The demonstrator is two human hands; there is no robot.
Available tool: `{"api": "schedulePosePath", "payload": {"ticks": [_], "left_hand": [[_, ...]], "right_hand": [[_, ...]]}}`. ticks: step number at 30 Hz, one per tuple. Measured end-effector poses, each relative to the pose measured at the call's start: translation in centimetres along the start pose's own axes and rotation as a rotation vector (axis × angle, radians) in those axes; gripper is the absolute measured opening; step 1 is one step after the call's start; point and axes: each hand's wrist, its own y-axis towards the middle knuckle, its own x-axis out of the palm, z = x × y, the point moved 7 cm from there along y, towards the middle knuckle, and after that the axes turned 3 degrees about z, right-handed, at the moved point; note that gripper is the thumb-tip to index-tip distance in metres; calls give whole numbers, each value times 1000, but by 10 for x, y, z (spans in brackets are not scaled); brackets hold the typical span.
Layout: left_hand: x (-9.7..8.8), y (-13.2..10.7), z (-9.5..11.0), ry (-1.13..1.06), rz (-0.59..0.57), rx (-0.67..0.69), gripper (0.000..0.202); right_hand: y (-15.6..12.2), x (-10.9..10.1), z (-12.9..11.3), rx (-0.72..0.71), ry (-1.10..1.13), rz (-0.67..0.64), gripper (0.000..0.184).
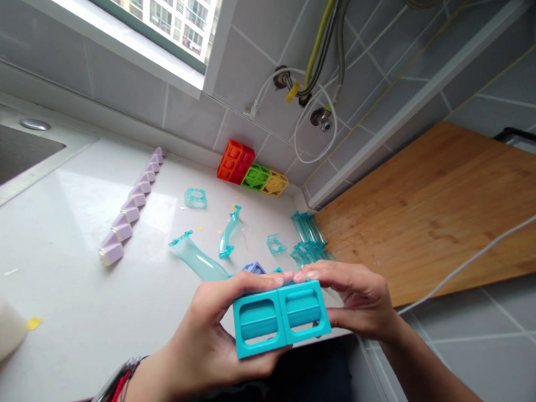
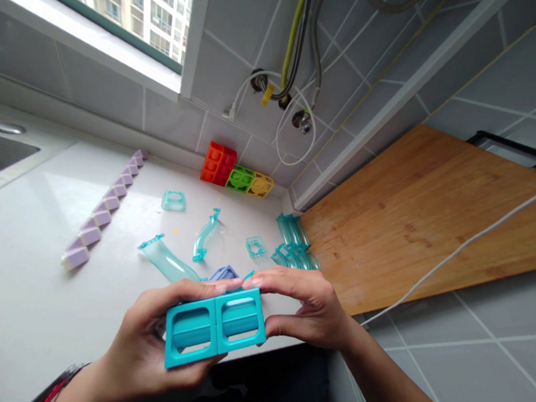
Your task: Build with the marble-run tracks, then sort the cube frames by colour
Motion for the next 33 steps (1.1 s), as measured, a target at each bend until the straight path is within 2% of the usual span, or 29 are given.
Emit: {"api": "schedulePosePath", "payload": {"ticks": [7, 13, 16, 18, 20, 23, 26, 27, 29, 31, 33], "left_hand": [[2, 1, 4, 43, -9, 40, 70], [-1, 5, -3, 144, -123, -14, 64], [-6, 10, -5, 265, -117, -33, 71], [-7, 12, -10, 290, -102, -94, 72], [-7, 12, -19, 219, -81, -206, 63], [-7, 10, -39, -43, -5, -433, 51], [-11, 10, -54, -311, 123, -577, 48], [-13, 11, -56, -385, 161, -602, 48], [-15, 11, -60, -504, 213, -648, 50], [-16, 11, -62, -574, 236, -698, 53], [-15, 9, -64, -597, 245, -741, 54]], "right_hand": [[-2, 3, 1, 19, 52, 21, 63], [-3, -3, 1, 59, 13, 37, 63], [0, -4, 3, 99, -70, 50, 66], [4, -1, 3, 106, -83, 60, 65], [8, 0, 7, 125, -23, 127, 62], [6, -6, 21, 202, 60, 337, 46], [-7, -7, 45, 309, -28, 462, 30], [-13, -4, 54, 354, -81, 449, 28], [-24, 11, 72, 432, -192, 339, 30], [-36, 29, 87, 468, -289, 213, 47], [-47, 42, 100, 475, -342, 163, 64]]}}
